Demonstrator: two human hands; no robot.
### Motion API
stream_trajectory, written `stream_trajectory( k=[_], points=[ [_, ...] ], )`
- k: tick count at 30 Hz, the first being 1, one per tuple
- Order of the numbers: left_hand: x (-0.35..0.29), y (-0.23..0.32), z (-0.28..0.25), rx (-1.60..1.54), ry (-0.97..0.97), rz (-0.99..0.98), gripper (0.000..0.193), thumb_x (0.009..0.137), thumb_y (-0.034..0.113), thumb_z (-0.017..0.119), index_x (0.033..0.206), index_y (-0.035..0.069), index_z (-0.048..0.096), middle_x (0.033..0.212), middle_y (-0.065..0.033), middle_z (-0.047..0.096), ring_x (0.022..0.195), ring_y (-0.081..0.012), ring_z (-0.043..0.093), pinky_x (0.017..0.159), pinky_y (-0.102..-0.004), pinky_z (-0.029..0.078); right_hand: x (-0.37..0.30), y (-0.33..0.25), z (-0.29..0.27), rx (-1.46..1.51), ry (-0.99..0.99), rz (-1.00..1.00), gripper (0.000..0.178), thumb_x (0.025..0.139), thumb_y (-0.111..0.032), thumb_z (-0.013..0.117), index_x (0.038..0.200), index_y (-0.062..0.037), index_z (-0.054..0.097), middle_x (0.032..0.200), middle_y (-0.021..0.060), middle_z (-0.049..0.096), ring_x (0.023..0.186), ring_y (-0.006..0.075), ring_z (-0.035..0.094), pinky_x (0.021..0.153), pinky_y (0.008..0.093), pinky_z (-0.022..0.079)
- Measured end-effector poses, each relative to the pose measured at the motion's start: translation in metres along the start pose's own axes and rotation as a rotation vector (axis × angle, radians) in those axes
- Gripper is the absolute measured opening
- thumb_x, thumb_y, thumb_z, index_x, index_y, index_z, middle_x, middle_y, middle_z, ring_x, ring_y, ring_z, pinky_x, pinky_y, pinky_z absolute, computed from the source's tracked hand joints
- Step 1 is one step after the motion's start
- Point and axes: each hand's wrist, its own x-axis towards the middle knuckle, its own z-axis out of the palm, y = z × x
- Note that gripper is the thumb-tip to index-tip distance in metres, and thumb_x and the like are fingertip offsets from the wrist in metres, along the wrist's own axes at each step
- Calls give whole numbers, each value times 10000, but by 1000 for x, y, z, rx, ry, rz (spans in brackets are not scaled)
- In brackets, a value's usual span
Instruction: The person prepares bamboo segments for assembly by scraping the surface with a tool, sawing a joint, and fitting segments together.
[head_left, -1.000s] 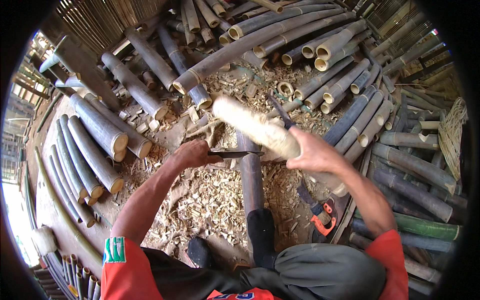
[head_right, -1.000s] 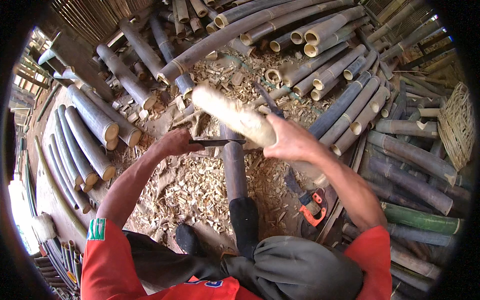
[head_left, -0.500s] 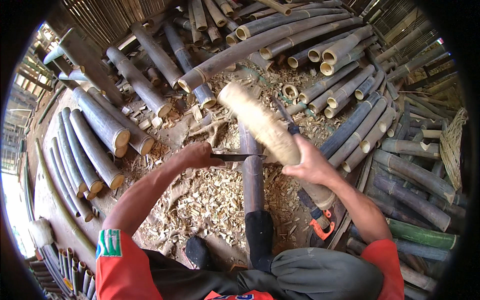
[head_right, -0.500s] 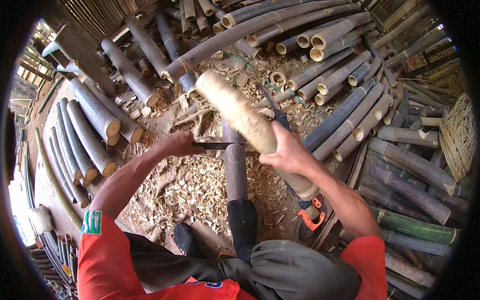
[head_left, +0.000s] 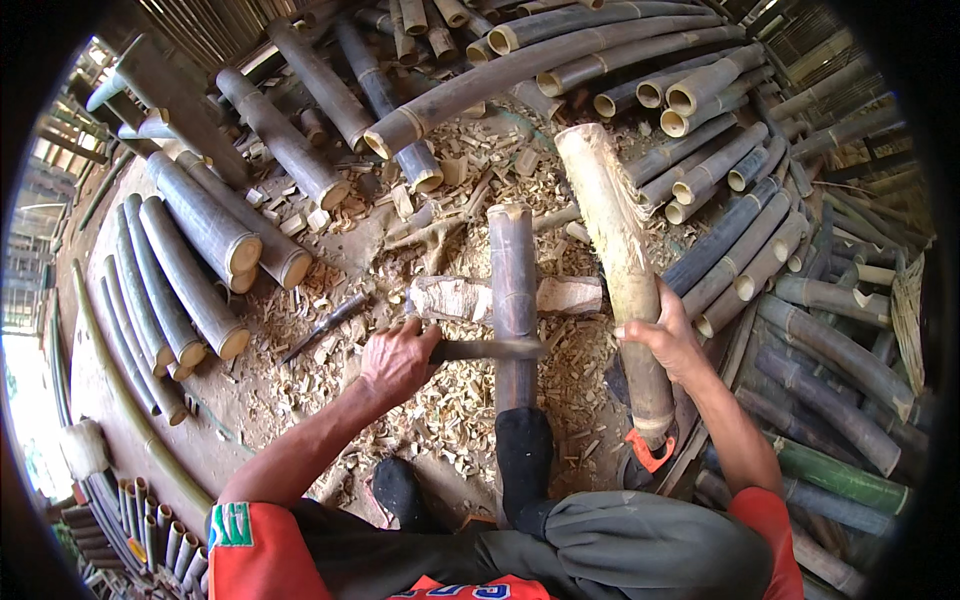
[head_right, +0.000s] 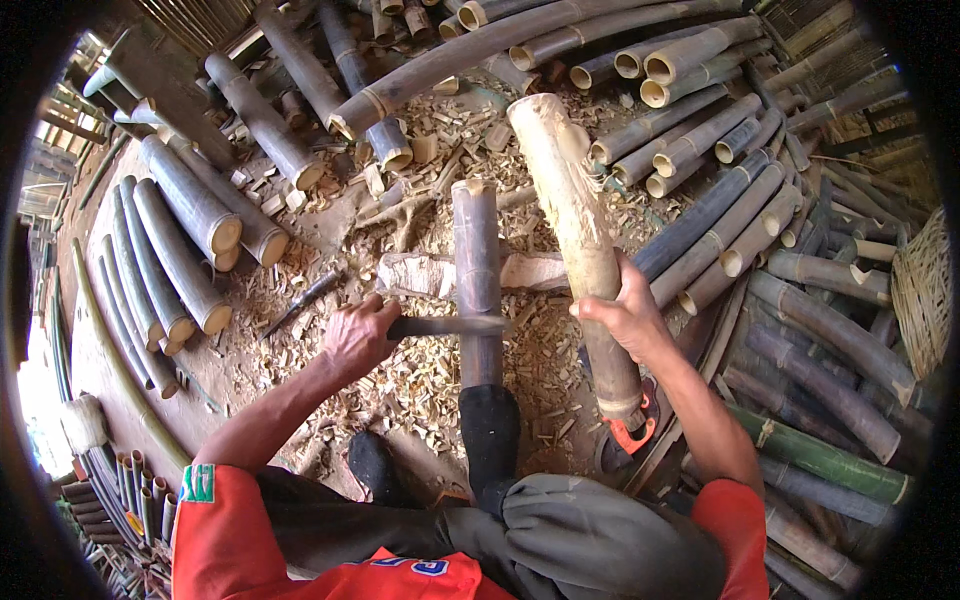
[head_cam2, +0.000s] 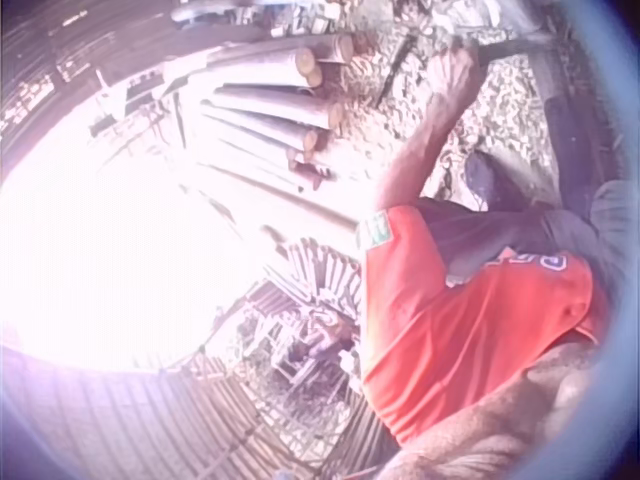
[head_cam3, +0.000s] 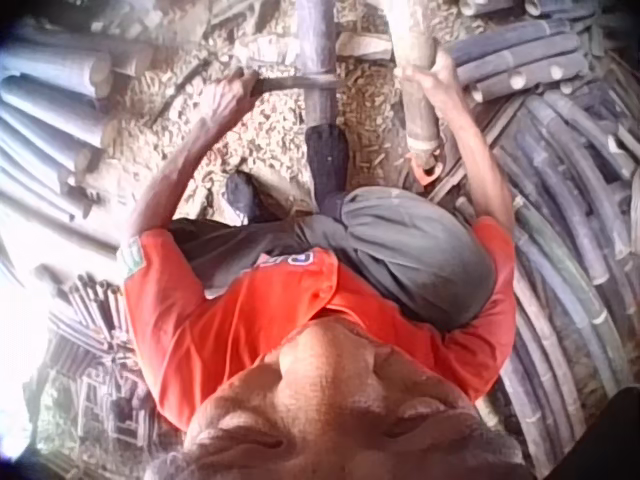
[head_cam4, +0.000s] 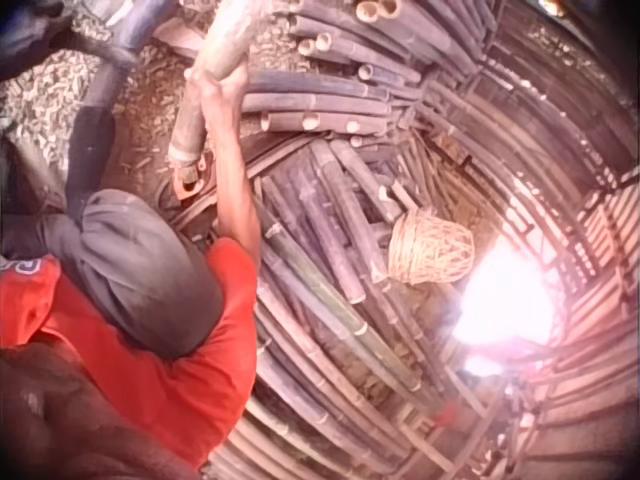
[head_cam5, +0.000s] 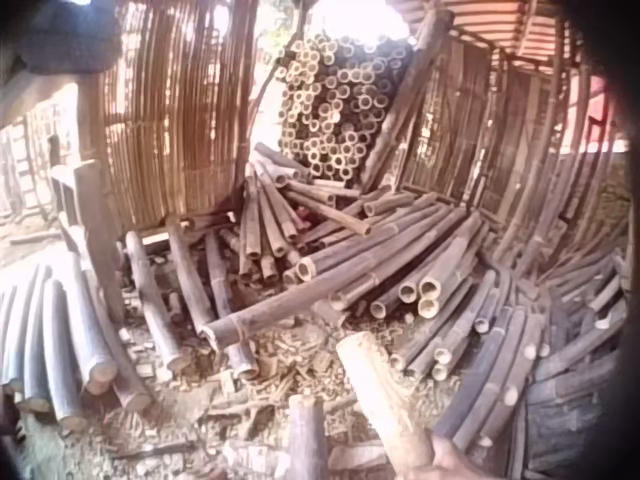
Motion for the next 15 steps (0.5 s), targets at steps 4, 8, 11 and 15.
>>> stream_trajectory(
  k=[4,8,11,15],
  points=[
    [22,-30,8,-513,269,-388,273,1028,282,673,931,29,712,667,-83,665,457,-114,518,374,-337,443,1,1,4,-61,-26,-96,807,733,-175,800,1448,36,490,1261,102,624,1160,181,588,1004,332,495],
    [32,-35,-24,-439,241,-347,245,1039,265,664,975,38,733,676,-64,687,486,-92,555,418,-346,498,-7,-7,4,5,-18,-38,826,757,-230,839,1454,35,483,1281,104,617,1168,187,588,1030,342,484],
    [14,-17,-20,-80,70,-98,255,981,325,733,931,77,704,725,-79,696,501,-125,571,428,-349,477,-9,-13,7,25,-41,31,861,772,-285,870,1465,36,471,1298,109,613,1174,196,593,1050,350,475],
    [0,3,-19,14,-61,69,280,938,343,733,1023,93,641,832,-118,721,698,-309,721,659,-474,575,-11,-3,4,-67,-66,-66,885,780,-309,886,1475,36,459,1321,123,611,1186,204,600,1072,358,468]
  ],
)
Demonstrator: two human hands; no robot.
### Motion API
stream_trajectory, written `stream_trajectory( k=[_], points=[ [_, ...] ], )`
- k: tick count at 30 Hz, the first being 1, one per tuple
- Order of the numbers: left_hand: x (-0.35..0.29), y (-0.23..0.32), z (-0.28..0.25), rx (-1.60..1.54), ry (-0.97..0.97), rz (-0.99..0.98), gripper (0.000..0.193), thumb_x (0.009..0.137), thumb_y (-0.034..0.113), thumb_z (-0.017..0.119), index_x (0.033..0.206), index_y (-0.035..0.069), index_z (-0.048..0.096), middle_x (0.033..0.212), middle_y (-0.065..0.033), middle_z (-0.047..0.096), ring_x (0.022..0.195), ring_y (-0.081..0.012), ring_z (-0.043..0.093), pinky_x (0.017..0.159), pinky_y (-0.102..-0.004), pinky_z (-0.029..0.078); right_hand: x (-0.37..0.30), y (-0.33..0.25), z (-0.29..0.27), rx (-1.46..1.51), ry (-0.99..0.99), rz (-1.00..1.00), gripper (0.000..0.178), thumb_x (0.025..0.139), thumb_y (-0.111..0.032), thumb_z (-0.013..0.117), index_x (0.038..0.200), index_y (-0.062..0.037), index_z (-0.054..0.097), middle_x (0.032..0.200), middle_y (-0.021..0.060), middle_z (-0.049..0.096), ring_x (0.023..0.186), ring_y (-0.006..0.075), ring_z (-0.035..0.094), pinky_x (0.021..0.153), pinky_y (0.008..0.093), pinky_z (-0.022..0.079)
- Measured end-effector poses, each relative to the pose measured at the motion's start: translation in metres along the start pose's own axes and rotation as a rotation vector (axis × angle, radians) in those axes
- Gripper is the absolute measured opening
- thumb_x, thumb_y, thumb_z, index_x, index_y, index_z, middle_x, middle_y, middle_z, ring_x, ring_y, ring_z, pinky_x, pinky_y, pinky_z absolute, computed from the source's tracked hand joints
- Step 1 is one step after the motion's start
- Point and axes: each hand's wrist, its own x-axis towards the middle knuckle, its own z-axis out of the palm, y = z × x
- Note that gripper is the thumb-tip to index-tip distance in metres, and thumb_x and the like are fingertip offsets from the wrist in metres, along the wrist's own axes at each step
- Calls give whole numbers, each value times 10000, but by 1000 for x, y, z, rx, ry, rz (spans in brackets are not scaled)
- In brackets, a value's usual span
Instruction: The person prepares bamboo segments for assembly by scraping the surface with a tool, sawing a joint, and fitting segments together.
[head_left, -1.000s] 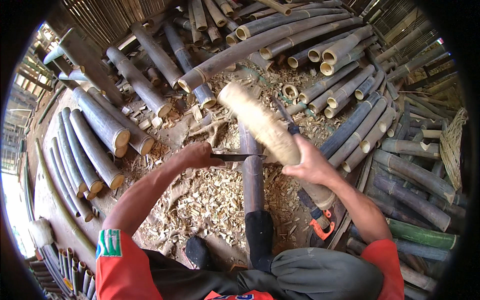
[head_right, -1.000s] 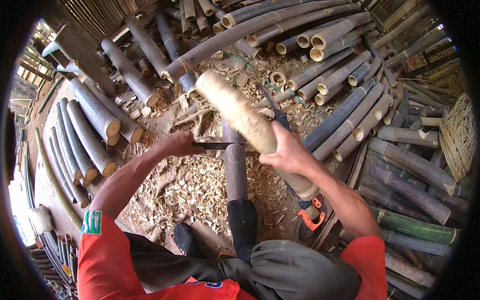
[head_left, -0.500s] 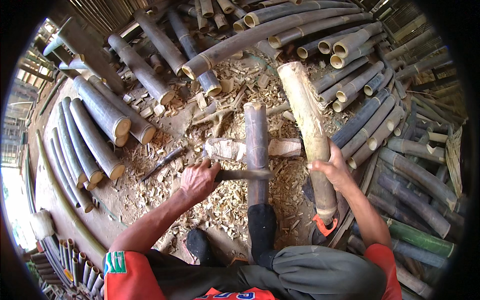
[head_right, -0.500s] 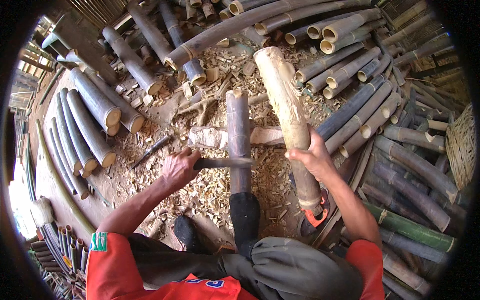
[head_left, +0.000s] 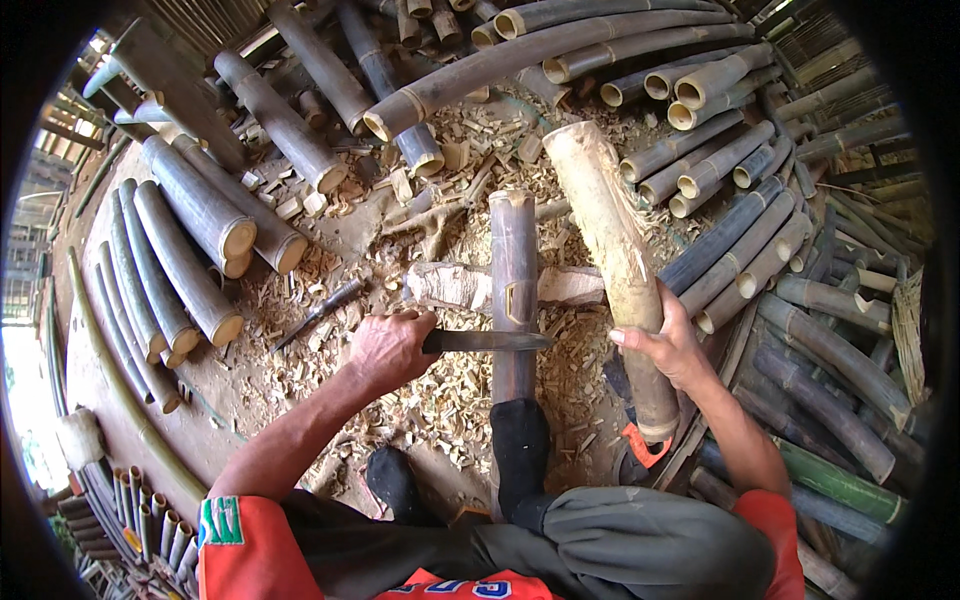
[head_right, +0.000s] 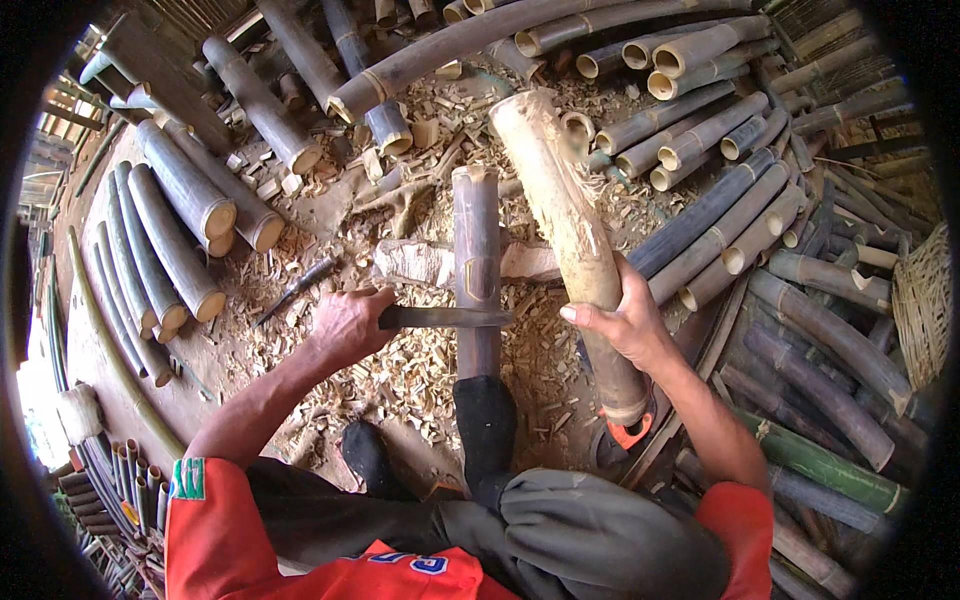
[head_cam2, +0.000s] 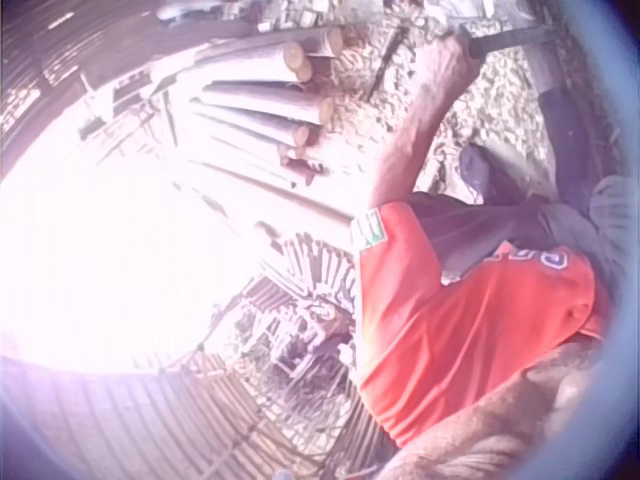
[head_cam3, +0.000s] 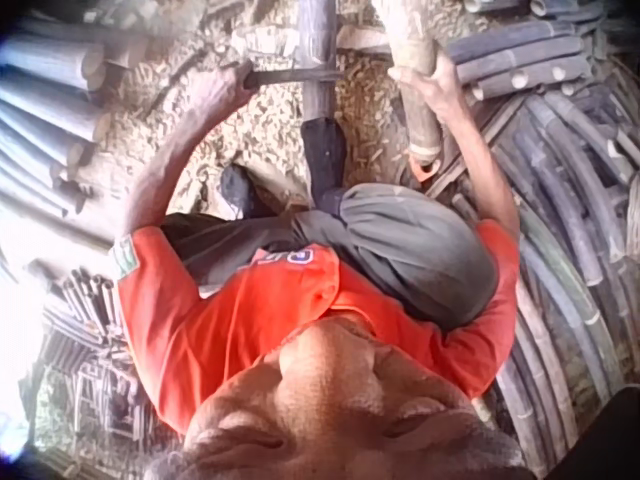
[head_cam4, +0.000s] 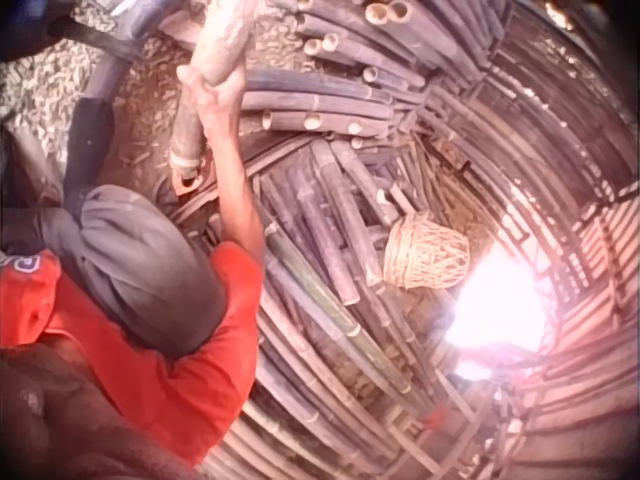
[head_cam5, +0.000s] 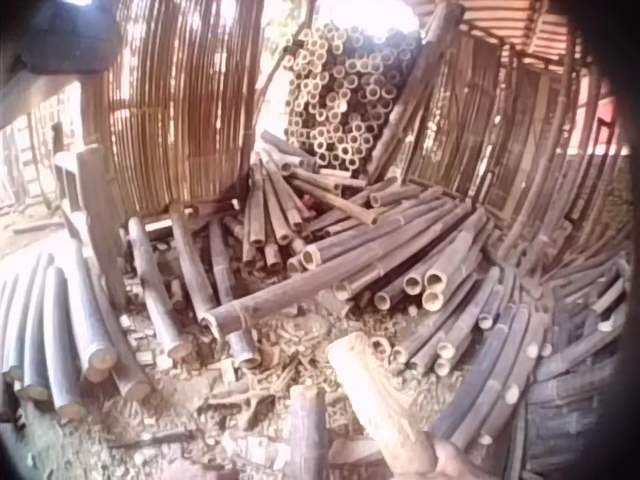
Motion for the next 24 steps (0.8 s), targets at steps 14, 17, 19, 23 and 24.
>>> stream_trajectory(
  k=[14,17,19,23,24],
  points=[
    [9,-5,4,-31,-148,-177,211,930,332,706,933,121,691,708,-100,687,594,-290,662,584,-462,533,4,5,-1,-360,-123,-99,832,780,-307,873,1431,38,487,1267,192,662,1144,252,647,1016,380,507],
    [8,-17,17,61,-160,-153,185,969,293,665,957,111,696,693,-74,676,550,-248,615,560,-436,526,2,-21,4,-631,-236,-155,736,785,-293,860,1366,15,528,1193,204,688,1044,307,698,908,424,566],
    [2,-37,34,191,-39,-3,172,993,254,628,977,97,695,710,-73,682,556,-225,602,547,-417,524,2,-22,2,-878,-326,-533,647,777,-260,866,1292,-23,556,1052,164,704,878,348,723,761,464,610],
    [24,-10,4,104,-290,-120,174,983,118,566,1068,54,703,770,-122,708,613,-204,628,505,-397,526,54,4,-26,-1428,-587,-1015,664,741,-330,909,1234,-48,566,944,138,645,754,260,664,731,409,620],
    [24,-9,7,115,-294,-116,185,1008,134,539,1065,49,692,762,-108,700,597,-190,622,508,-392,533,65,9,-24,-1594,-596,-858,726,706,-398,935,1227,-41,578,968,144,647,788,249,676,699,389,620]
  ],
)
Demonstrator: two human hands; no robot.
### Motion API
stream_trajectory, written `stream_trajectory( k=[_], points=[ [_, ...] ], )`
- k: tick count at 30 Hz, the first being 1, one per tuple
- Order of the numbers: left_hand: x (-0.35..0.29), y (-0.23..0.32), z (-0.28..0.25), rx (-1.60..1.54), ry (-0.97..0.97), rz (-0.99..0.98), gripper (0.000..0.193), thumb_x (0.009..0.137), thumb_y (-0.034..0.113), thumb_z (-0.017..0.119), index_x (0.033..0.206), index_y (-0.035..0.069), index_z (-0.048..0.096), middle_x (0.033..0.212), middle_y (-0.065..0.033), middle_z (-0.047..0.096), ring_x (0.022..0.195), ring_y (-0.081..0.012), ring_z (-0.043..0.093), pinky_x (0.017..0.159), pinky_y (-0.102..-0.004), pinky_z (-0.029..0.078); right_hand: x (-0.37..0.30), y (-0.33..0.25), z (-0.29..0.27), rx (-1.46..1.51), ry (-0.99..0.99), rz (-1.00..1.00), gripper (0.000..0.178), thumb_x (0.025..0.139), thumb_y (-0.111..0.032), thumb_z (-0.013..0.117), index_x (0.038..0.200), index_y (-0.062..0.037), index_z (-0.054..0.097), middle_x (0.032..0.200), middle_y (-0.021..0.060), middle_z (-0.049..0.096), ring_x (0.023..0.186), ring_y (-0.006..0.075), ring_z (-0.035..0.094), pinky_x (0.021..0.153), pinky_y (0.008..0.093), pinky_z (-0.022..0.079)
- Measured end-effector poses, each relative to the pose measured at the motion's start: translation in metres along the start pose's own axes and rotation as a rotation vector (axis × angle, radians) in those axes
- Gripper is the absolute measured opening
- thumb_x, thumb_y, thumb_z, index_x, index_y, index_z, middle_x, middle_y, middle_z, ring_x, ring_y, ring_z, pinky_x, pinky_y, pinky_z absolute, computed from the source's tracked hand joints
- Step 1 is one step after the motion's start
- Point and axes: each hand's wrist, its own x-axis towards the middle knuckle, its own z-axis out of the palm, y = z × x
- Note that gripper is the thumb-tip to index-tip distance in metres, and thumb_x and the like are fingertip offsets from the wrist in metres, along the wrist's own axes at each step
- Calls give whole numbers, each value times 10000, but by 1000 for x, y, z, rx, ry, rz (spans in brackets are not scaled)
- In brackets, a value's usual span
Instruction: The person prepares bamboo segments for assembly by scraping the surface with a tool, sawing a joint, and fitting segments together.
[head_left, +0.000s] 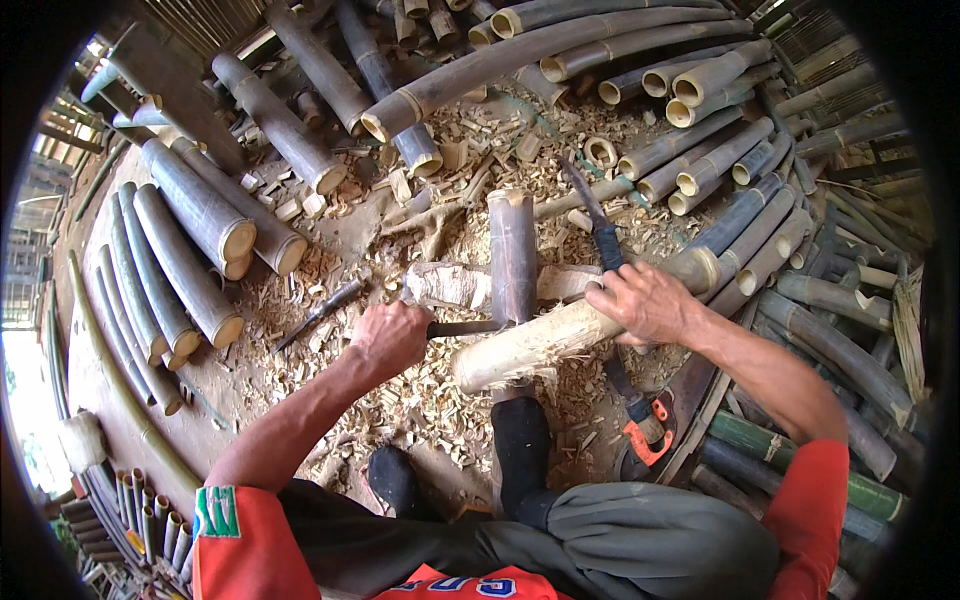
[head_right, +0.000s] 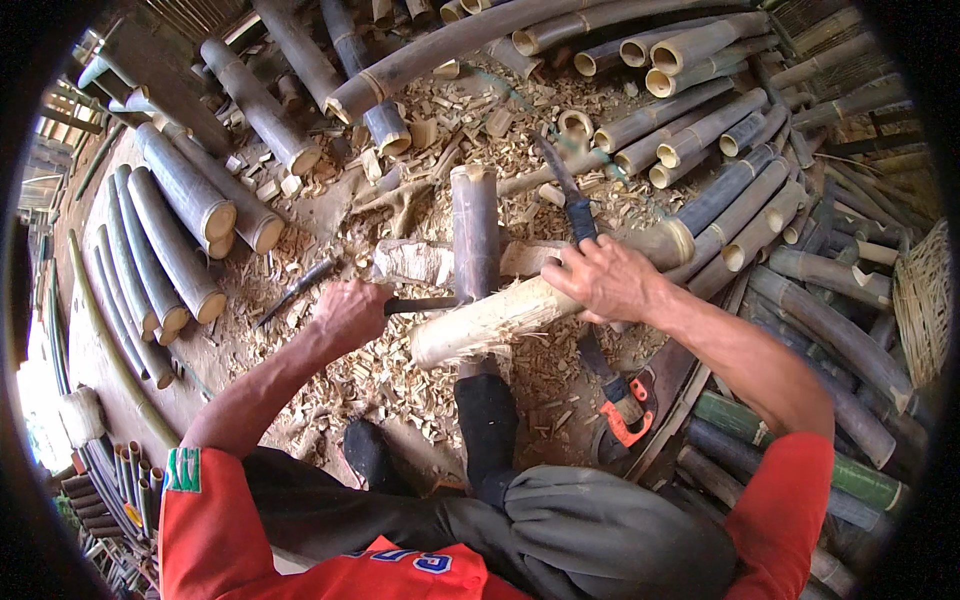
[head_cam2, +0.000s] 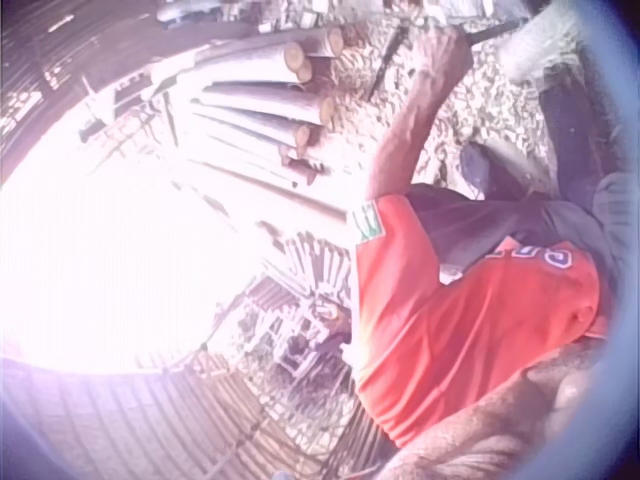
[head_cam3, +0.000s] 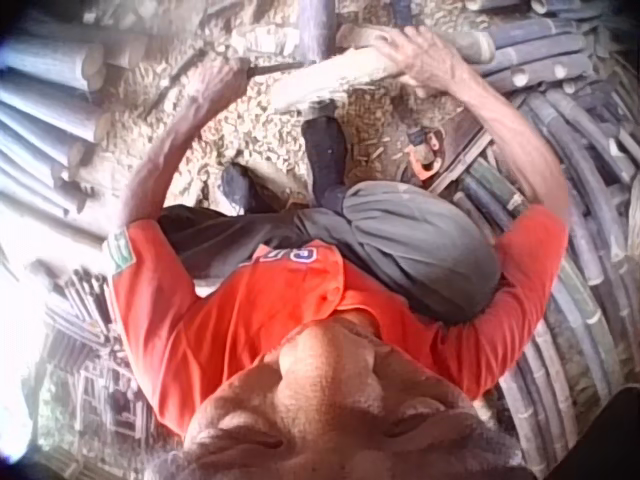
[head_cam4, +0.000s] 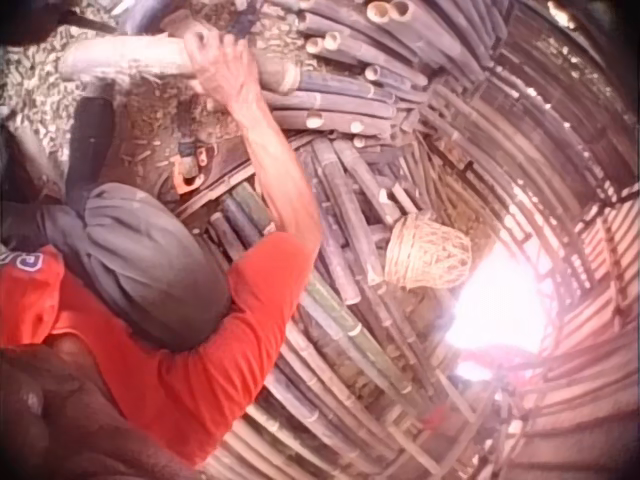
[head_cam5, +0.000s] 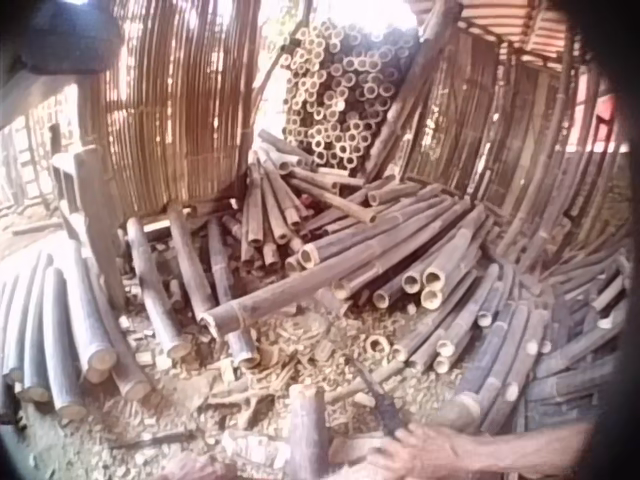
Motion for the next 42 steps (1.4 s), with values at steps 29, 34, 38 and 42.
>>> stream_trajectory(
  k=[29,34,38,42],
  points=[
    [4,-1,6,-1,58,-65,212,1077,148,477,1234,32,559,1068,-213,698,782,-261,716,672,-427,581,16,-4,-17,-58,39,51,478,751,-172,848,1159,-39,637,1008,103,679,859,234,683,673,351,574],
    [5,3,8,-6,-22,-110,245,1079,159,476,1286,47,544,1183,-228,660,862,-267,723,834,-461,575,17,-23,-1,-99,512,-383,631,730,-321,918,1196,-20,620,1001,105,678,819,209,674,657,353,596],
    [11,-4,19,39,119,-75,244,1067,136,495,1288,44,540,1146,-219,662,811,-248,693,780,-449,583,24,13,-15,-75,-48,20,660,760,-331,913,1239,-21,582,1004,146,673,864,246,687,677,366,603],
    [13,-13,21,-68,200,8,178,1024,71,532,1159,51,646,1038,-179,687,743,-246,674,662,-424,590,16,-31,-34,16,-18,-110,815,689,-416,958,1271,-7,561,956,121,662,852,247,687,645,388,612]
  ],
)
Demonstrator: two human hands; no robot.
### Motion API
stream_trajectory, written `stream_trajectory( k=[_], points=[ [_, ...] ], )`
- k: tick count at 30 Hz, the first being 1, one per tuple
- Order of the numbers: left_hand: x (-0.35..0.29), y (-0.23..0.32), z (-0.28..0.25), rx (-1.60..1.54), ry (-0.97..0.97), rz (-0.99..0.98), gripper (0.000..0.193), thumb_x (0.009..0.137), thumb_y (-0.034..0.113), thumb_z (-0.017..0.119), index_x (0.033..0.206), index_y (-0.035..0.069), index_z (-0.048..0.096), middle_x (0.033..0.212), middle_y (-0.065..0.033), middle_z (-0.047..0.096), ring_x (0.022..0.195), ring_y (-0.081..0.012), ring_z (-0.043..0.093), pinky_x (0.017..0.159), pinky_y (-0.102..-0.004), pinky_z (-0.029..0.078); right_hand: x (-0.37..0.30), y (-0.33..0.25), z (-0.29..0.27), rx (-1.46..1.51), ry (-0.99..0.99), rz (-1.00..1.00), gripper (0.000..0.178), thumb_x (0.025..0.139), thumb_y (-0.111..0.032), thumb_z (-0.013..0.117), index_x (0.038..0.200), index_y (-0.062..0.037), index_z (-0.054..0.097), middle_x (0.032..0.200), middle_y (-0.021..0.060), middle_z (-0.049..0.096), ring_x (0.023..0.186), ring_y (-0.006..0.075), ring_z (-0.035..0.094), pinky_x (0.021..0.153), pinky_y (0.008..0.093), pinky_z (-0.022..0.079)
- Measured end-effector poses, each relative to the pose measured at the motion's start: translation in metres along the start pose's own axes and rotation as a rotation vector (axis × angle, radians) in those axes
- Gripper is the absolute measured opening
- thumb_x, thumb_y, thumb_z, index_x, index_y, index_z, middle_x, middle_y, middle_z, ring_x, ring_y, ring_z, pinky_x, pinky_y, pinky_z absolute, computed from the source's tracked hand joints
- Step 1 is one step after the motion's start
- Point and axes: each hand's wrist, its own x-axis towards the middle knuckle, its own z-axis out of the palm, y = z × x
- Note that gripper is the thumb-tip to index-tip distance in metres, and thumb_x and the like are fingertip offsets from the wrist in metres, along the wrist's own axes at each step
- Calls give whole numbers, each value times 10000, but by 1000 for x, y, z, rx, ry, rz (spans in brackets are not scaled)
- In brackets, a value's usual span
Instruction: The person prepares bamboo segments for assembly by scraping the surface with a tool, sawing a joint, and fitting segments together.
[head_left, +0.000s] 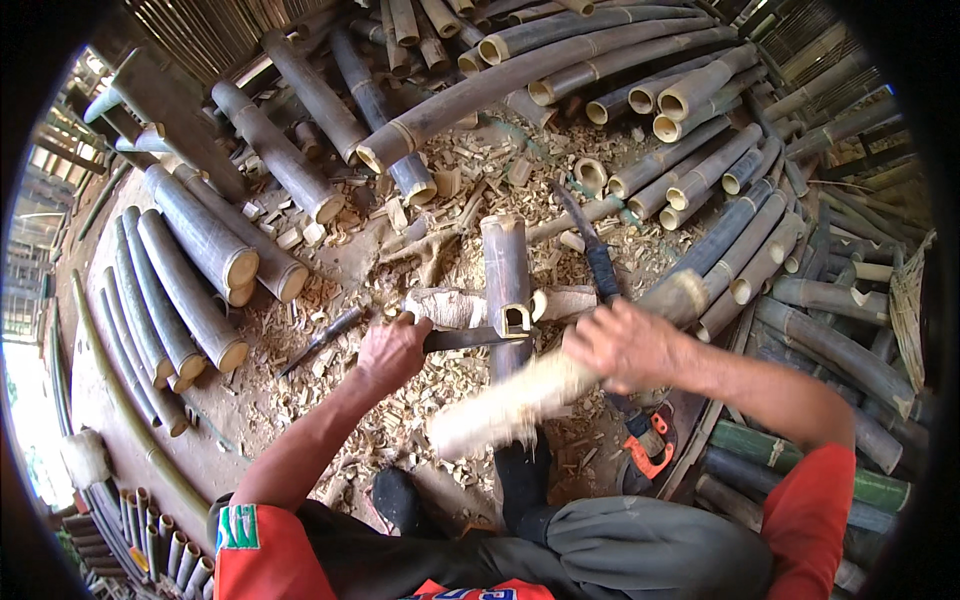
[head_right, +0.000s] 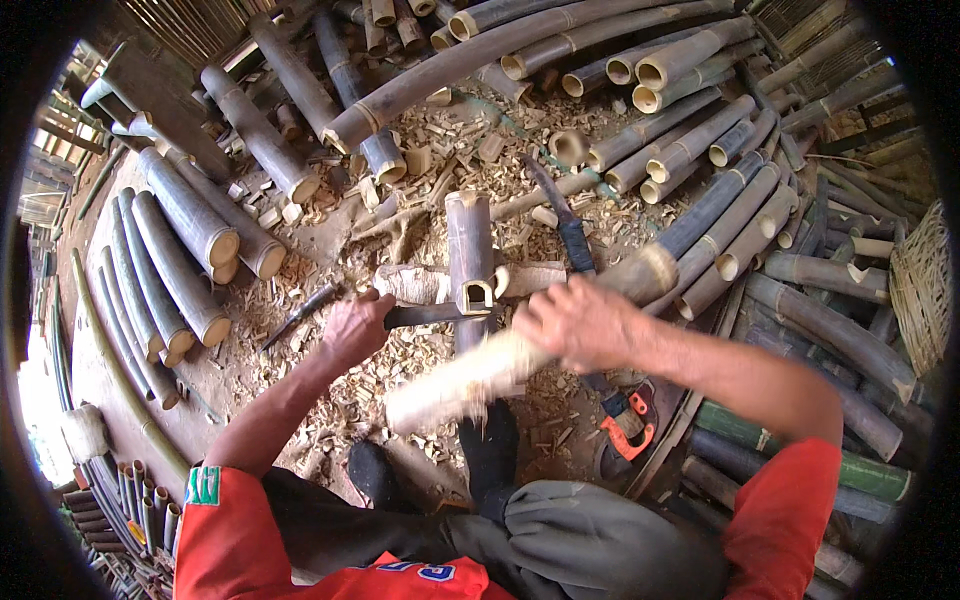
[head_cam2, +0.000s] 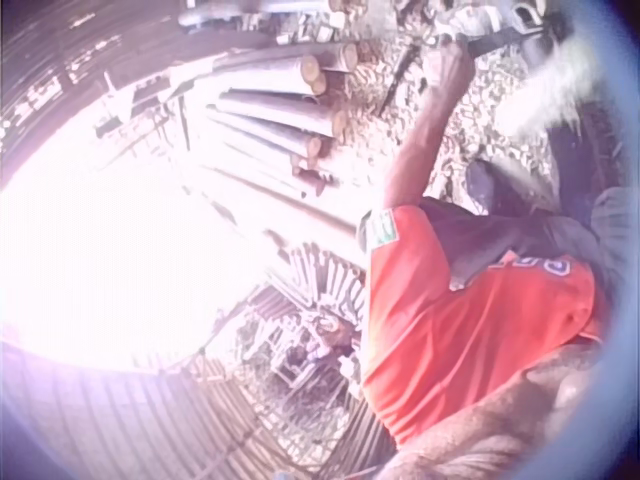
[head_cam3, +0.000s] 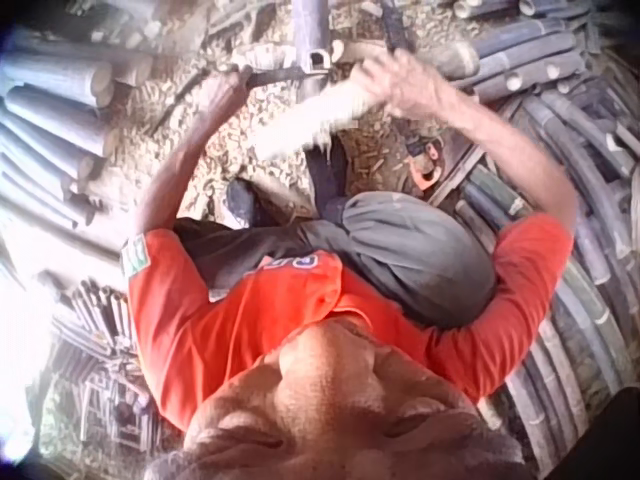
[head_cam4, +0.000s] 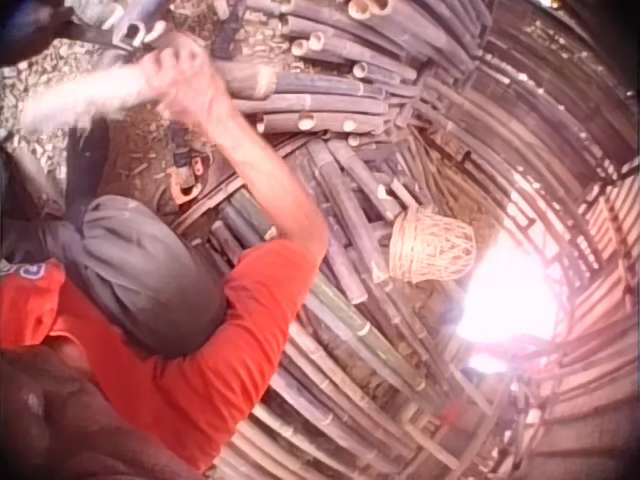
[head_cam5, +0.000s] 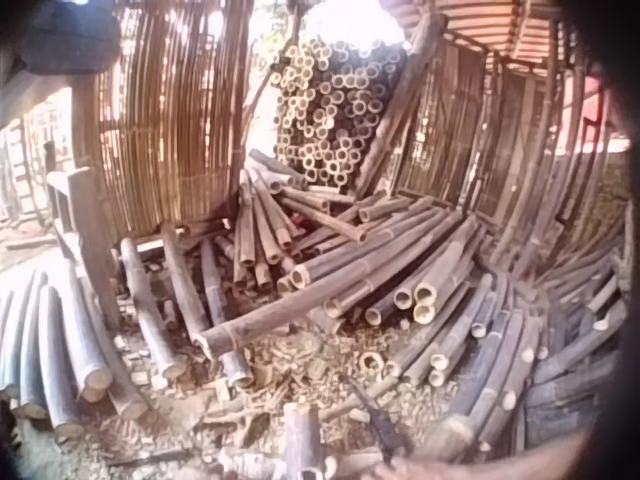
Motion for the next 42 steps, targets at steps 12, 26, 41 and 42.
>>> stream_trajectory(
  k=[12,26,41,42],
  points=[
    [33,-34,-65,-264,103,183,643,966,691,624,864,81,799,633,-112,668,540,-286,638,565,-471,523,-44,-69,6,970,246,727,622,738,-218,863,1214,-18,518,979,200,696,830,339,740,705,454,631],
    [27,-35,-56,3,-113,-23,708,938,746,588,814,69,753,607,-63,639,511,-195,603,498,-394,515,-3,-53,-4,1005,95,930,663,782,-265,824,1249,25,455,1059,330,685,972,477,715,871,520,560],
    [39,-52,-44,-157,-109,40,611,902,661,716,804,61,776,589,-59,636,501,-210,594,495,-412,498,9,-25,-26,1052,328,820,823,791,-289,816,1396,108,424,1278,307,646,1166,356,686,1010,462,531],
    [41,-53,-44,-156,-84,74,602,903,649,725,779,62,772,571,-56,628,488,-212,592,489,-419,497,11,-27,-22,1113,392,835,828,790,-286,815,1397,115,420,1282,311,641,1184,358,677,1021,459,524]
  ],
)
